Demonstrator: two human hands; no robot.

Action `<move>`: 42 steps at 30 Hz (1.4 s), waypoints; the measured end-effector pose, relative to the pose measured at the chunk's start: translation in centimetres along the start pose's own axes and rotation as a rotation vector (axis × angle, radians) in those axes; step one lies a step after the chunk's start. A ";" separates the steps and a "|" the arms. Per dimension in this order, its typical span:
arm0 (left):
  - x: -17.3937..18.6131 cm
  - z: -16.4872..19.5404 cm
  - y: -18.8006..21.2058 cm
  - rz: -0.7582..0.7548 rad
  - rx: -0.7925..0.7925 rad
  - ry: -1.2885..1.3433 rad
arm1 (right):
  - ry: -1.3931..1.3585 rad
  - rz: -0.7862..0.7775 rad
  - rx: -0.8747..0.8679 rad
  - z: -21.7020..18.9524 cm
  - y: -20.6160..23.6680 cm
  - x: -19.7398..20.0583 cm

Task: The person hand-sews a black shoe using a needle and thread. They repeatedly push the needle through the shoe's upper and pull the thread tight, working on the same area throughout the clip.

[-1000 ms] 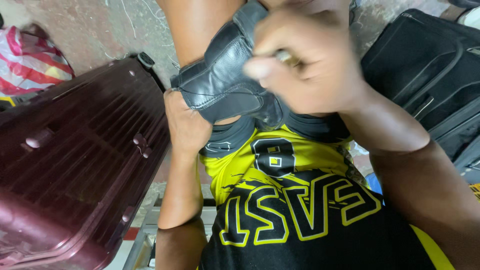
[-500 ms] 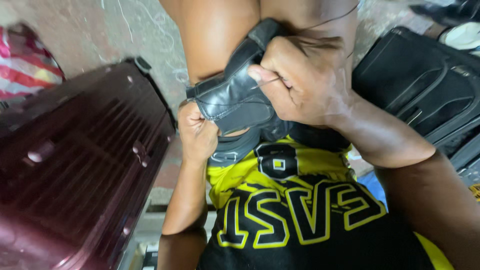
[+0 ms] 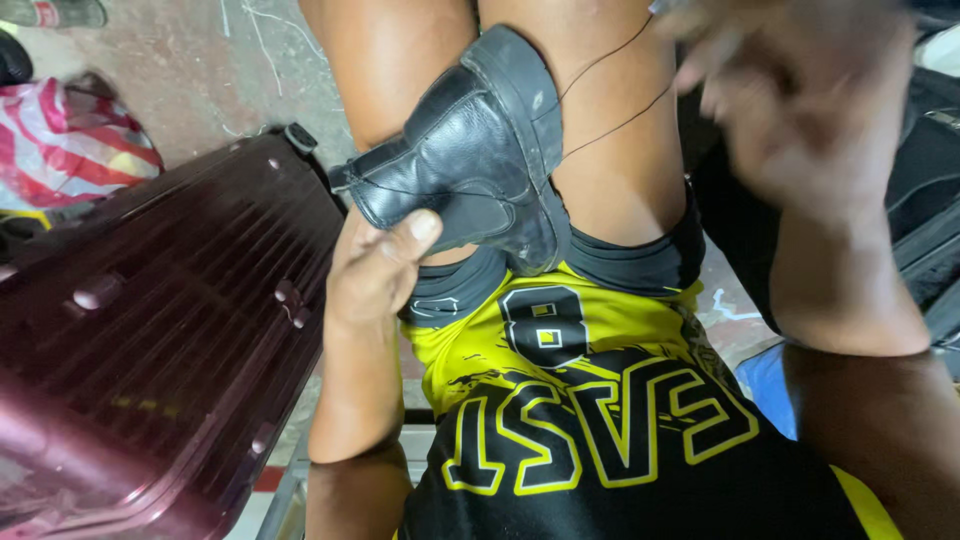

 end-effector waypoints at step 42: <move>1.2 1.6 -2.1 -0.247 0.060 -0.369 | 0.511 -0.602 0.545 -10.0 -10.7 -2.6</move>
Point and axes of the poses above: each hand's wrist, its own y-axis away from the middle knuckle, its own x-axis out of the back of the hand, z = x × y, the point moved 2 cm from there along -y, towards the middle knuckle, and after that the axes turned 3 degrees about -x, right-handed, at the moved point
